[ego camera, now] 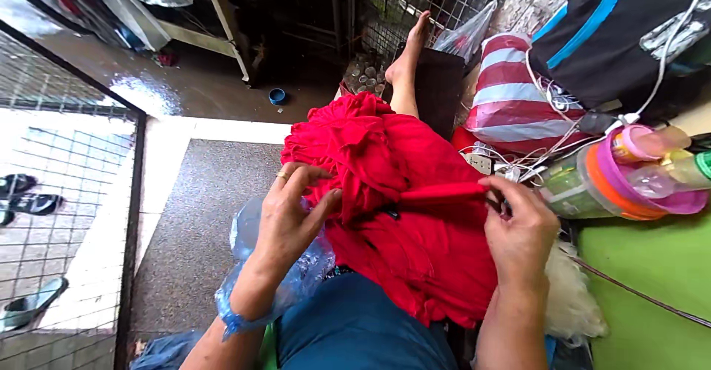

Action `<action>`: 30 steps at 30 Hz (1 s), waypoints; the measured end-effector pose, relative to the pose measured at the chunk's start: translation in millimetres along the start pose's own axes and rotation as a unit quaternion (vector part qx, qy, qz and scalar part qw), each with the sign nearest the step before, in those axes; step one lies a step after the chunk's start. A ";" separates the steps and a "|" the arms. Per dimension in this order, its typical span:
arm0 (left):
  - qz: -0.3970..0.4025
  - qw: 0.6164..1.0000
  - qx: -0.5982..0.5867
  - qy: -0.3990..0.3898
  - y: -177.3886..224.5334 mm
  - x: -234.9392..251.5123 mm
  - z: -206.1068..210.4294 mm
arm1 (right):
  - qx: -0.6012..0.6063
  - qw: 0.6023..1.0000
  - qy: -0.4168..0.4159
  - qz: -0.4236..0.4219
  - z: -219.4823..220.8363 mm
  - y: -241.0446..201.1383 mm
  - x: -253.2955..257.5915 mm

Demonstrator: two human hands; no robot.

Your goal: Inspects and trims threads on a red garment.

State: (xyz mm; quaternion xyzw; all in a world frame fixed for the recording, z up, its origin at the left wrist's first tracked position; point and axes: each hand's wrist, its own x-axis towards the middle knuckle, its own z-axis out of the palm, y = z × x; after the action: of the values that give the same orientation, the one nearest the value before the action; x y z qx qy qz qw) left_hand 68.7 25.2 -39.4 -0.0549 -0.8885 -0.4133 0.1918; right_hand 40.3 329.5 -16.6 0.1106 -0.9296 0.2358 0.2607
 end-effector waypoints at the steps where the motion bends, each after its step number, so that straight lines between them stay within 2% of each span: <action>1: -0.035 0.999 -0.010 -0.026 0.4 3.0 6.4 | 0.006 1.000 0.011 -0.023 -0.3 -11.2 13.1; 3: -0.112 0.989 -0.062 -0.079 -4.0 8.4 24.6 | 0.032 0.994 0.027 -0.101 5.1 -40.5 37.8; 5: -0.159 0.975 -0.140 -0.072 -12.7 8.0 42.8 | 0.100 0.976 0.012 -0.192 24.5 -72.0 54.6; 7: -0.194 0.950 -0.237 -0.056 -19.1 4.8 48.2 | 0.217 0.945 -0.075 -0.234 60.6 -92.7 59.8; 9: -0.220 0.923 -0.311 -0.056 -23.6 0.7 45.0 | 0.354 0.895 -0.208 -0.172 96.2 -93.3 57.3; 11: -0.238 0.911 -0.332 -0.053 -25.8 -3.8 42.0 | 0.458 0.848 -0.258 -0.065 113.9 -81.3 52.6; 14: -0.243 0.910 -0.335 -0.035 -24.5 -11.2 42.3 | 0.549 0.806 -0.220 0.024 112.9 -69.9 44.5; 20: -0.230 0.925 -0.303 0.021 -12.9 -10.4 38.0 | 0.703 0.691 -0.136 0.101 112.8 -62.7 41.9; 22: -0.198 0.940 -0.270 0.060 -10.2 -11.8 36.2 | 0.712 0.684 -0.117 0.105 107.7 -60.3 40.5; 24: -0.137 0.958 -0.227 0.107 -10.2 -10.4 35.7 | 0.703 0.699 -0.092 0.097 100.7 -57.0 38.4; 27: -0.040 0.971 -0.200 0.127 -7.0 4.8 33.1 | 0.657 0.746 -0.050 0.095 95.7 -48.3 35.7; 30: 0.021 0.983 -0.136 0.121 0.8 33.9 34.7 | 0.611 0.784 -0.051 0.103 93.1 -43.3 34.6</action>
State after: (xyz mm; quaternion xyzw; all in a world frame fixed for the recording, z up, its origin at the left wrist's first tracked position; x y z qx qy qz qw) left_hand 27.4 49.8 -46.1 -0.0488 -0.7930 -0.5298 0.2969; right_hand -14.8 243.1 -51.7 0.1620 -0.6090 0.7737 0.0653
